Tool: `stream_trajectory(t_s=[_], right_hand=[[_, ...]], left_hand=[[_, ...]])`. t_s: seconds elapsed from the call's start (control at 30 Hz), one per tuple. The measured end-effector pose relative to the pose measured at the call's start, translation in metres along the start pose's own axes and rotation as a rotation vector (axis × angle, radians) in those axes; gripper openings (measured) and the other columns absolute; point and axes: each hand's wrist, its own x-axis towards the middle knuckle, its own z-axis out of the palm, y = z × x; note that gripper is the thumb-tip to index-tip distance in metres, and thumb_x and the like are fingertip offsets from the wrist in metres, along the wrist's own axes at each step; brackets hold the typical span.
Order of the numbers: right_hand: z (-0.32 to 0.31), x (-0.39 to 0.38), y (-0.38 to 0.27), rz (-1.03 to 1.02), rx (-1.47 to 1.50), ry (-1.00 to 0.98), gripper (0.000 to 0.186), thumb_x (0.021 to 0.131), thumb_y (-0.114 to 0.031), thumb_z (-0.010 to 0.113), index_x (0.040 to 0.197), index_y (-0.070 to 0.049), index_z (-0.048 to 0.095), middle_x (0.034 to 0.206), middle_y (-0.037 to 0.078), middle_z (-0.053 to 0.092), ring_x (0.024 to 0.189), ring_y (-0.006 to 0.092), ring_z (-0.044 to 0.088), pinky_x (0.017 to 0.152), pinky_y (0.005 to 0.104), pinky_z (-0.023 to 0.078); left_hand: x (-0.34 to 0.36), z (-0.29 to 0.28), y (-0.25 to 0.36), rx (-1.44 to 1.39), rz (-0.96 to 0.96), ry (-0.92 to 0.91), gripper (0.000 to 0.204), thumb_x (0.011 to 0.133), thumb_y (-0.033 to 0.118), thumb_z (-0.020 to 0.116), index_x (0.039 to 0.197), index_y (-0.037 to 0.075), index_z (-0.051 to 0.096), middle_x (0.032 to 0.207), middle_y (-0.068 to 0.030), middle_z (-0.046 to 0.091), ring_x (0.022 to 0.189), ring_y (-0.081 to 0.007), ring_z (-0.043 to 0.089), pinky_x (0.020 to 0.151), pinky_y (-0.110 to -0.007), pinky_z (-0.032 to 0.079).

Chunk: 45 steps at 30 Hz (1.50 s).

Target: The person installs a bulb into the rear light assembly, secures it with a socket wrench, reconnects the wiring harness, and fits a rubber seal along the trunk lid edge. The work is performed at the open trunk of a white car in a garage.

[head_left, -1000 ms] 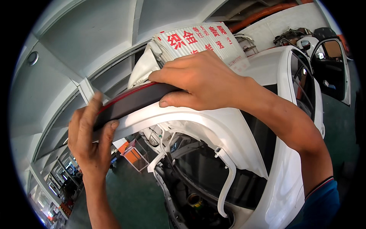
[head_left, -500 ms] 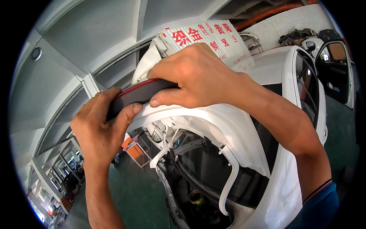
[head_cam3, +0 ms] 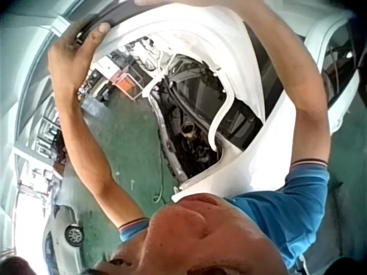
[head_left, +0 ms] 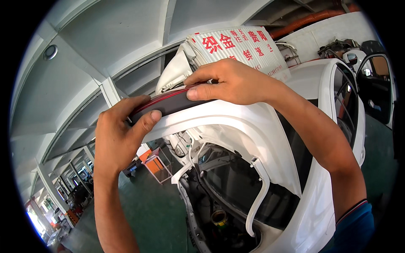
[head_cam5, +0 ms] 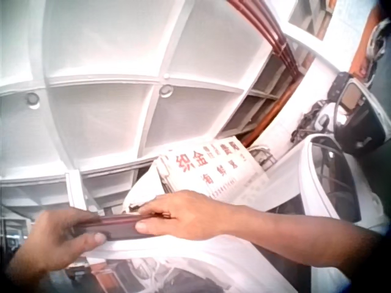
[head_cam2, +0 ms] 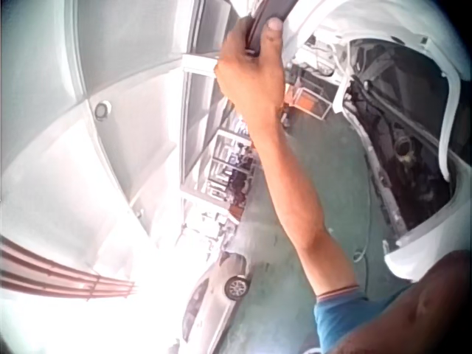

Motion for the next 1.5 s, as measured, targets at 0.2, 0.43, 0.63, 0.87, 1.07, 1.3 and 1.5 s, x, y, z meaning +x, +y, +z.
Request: stream_trajectory(t_s=[0.2,0.43,0.63,0.87,1.07,1.3,1.5], right_hand=[[0.002,0.003,-0.002,0.09,0.03,0.013,0.043,0.096,-0.038,0.074,0.116,0.0,0.077,0.098,0.014,0.078,0.091,0.0193,0.071,0.083,0.0334,0.054],[0.01,-0.002,-0.004,0.057,0.012,0.1,0.051,0.093,-0.054,0.069,0.109,-0.007,0.08,0.094,0.018,0.076,0.089,0.0319,0.072,0.082,0.0416,0.054],[0.012,0.011,-0.022,0.188,-0.133,0.053,0.053,0.09,-0.051,0.075,0.108,-0.001,0.079,0.091,0.015,0.076,0.086,0.0267,0.071,0.078,0.0375,0.054],[0.007,0.015,-0.028,0.18,-0.105,0.025,0.052,0.089,-0.047,0.078,0.103,0.002,0.079,0.084,0.015,0.074,0.075,0.0224,0.068,0.069,0.0353,0.051],[0.022,0.026,-0.048,0.186,-0.206,0.034,0.052,0.09,-0.048,0.077,0.103,0.002,0.079,0.081,0.016,0.073,0.075,0.025,0.068,0.067,0.0375,0.05],[0.037,0.039,-0.053,0.155,-0.172,0.032,0.05,0.092,-0.047,0.076,0.1,0.002,0.08,0.078,0.016,0.072,0.071,0.0244,0.066,0.066,0.037,0.05],[0.039,0.042,-0.067,0.192,-0.26,0.049,0.057,0.089,-0.059,0.071,0.092,-0.003,0.081,0.08,0.015,0.074,0.084,0.0315,0.072,0.079,0.0426,0.055]], left_hand=[[0.006,0.007,0.002,-0.055,-0.054,0.04,0.036,0.093,0.03,0.082,0.108,-0.003,0.078,0.09,-0.0142,0.078,0.083,-0.0168,0.071,0.077,-0.033,0.056],[0.004,0.011,0.003,-0.051,0.074,0.059,0.036,0.089,0.027,0.084,0.111,0.001,0.077,0.094,-0.0137,0.077,0.08,-0.0219,0.072,0.075,-0.035,0.056],[-0.004,0.0,-0.007,0.086,0.205,0.026,0.046,0.077,0.017,0.089,0.117,0.001,0.075,0.103,-0.0151,0.076,0.086,-0.0288,0.074,0.079,-0.037,0.057],[-0.01,0.0,-0.029,0.026,0.127,0.064,0.05,0.073,0.014,0.09,0.118,-0.001,0.074,0.103,-0.016,0.076,0.092,-0.0298,0.074,0.083,-0.038,0.057],[-0.018,-0.013,-0.042,0.196,0.283,0.074,0.05,0.077,0.022,0.088,0.12,0.002,0.072,0.103,-0.0166,0.075,0.09,-0.0331,0.072,0.079,-0.039,0.056],[-0.023,-0.022,-0.052,0.097,0.141,0.132,0.029,0.093,0.019,0.077,0.116,0.0,0.076,0.093,-0.019,0.075,0.078,-0.0326,0.072,0.073,-0.038,0.054],[-0.023,-0.024,-0.053,0.064,0.173,0.126,0.024,0.095,0.013,0.073,0.115,-0.001,0.076,0.095,-0.0198,0.076,0.079,-0.0336,0.073,0.074,-0.038,0.055]])
